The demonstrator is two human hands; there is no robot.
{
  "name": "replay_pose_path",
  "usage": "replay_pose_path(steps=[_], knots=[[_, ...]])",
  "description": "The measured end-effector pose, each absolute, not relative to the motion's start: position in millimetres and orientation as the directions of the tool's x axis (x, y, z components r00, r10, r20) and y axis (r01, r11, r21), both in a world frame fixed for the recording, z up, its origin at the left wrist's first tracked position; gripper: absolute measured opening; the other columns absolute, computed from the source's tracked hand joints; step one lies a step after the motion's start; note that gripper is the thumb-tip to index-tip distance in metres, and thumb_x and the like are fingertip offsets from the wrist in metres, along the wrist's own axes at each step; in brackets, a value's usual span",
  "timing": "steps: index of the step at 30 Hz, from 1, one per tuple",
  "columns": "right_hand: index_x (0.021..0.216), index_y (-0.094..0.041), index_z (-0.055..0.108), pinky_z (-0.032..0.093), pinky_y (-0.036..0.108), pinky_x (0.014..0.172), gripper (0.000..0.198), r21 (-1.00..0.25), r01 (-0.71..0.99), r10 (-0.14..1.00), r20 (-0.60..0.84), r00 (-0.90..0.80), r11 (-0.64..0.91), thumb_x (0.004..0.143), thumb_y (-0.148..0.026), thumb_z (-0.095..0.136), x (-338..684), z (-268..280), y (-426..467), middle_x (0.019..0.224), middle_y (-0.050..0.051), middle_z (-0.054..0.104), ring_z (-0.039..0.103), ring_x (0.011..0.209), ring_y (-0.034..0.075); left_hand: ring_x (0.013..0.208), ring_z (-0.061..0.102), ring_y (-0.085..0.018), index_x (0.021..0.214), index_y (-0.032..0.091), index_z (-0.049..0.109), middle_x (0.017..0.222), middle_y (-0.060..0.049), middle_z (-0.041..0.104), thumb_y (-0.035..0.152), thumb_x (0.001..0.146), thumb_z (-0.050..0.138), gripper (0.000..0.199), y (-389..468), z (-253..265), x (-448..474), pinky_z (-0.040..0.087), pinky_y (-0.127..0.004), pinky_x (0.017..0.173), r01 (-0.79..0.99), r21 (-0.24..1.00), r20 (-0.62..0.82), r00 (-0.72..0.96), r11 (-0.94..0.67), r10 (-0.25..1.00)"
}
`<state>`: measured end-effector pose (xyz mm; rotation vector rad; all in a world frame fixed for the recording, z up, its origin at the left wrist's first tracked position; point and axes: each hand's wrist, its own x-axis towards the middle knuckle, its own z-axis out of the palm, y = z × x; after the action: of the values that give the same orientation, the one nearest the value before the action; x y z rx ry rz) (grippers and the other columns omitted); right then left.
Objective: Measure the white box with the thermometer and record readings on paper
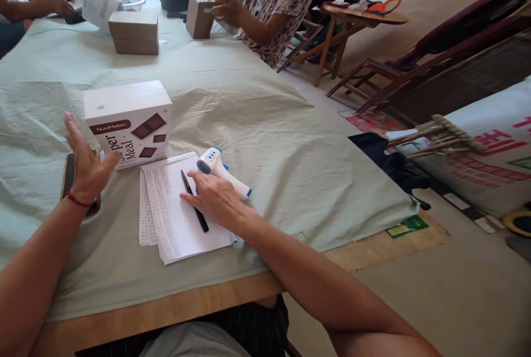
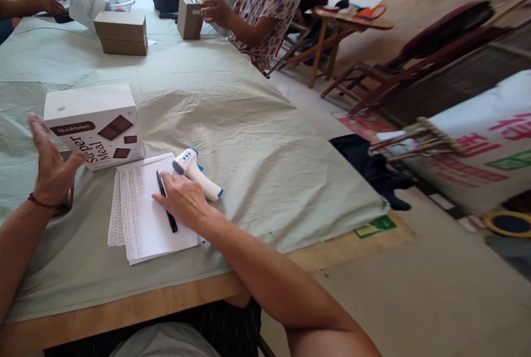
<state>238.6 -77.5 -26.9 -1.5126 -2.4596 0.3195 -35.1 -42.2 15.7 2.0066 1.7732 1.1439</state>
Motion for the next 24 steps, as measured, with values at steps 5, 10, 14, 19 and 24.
replay_pose_path(steps=[5,10,14,19,24], knots=[[0.13,-0.016,0.06,0.047,0.032,0.072,0.041,-0.297,0.851,0.895,0.026,-0.446,0.433,0.09,-0.017,0.048,235.6,-33.5,-76.8,0.097,0.013,0.07,0.064,0.087,0.024,0.15,0.018,-0.039,0.138,0.017,0.036,0.151,-0.012,0.039,0.042,0.078,0.068,0.072,-71.7,36.8,-9.1,0.012,-0.058,0.123,0.857,0.383,0.682,-0.009,-0.346,0.731],[0.118,-0.015,0.064,0.049,0.034,0.077,0.037,-0.466,0.73,0.858,0.147,-0.493,0.5,0.09,-0.015,0.039,245.8,-35.6,-70.4,0.095,0.011,0.066,0.061,0.082,0.02,0.126,0.056,-0.033,0.114,0.018,0.061,0.129,-0.014,0.063,0.039,0.089,0.06,0.033,-89.2,26.3,26.2,0.04,-0.052,0.11,0.748,0.315,0.267,0.521,-0.584,0.811],[0.127,-0.017,0.054,0.052,0.037,0.085,0.043,-0.627,0.512,0.799,0.348,-0.491,0.587,0.084,-0.016,0.049,250.1,-37.1,-69.3,0.102,0.01,0.063,0.06,0.09,0.021,0.149,0.023,-0.045,0.143,-0.002,0.038,0.157,-0.034,0.026,0.065,0.076,0.068,0.1,-87.1,-13.9,27.8,0.027,-0.056,0.117,0.804,0.208,0.009,0.567,-0.556,0.823],[0.1,-0.024,0.061,0.052,0.032,0.071,0.021,-0.824,0.359,0.886,0.331,-0.326,0.439,0.095,-0.041,0.05,237.8,-35.3,-85.6,0.077,0.001,0.057,0.056,0.07,0.016,0.152,0.004,-0.047,0.152,-0.005,0.021,0.161,-0.036,0.009,0.09,0.064,0.055,0.134,-87.0,-34.9,24.0,0.008,-0.06,0.12,0.859,0.149,-0.125,0.508,-0.49,0.852],[0.109,-0.02,0.068,0.052,0.033,0.071,0.04,-0.967,0.159,0.956,0.156,-0.248,0.199,0.096,-0.044,0.039,225.4,-38.3,-91.8,0.075,0.002,0.062,0.061,0.07,0.017,0.152,0.007,-0.047,0.154,0.002,0.024,0.162,-0.033,0.01,0.091,0.059,0.058,0.134,-84.9,-28.9,24.9,0.01,-0.062,0.118,0.884,0.143,-0.111,0.462,-0.446,0.88]])
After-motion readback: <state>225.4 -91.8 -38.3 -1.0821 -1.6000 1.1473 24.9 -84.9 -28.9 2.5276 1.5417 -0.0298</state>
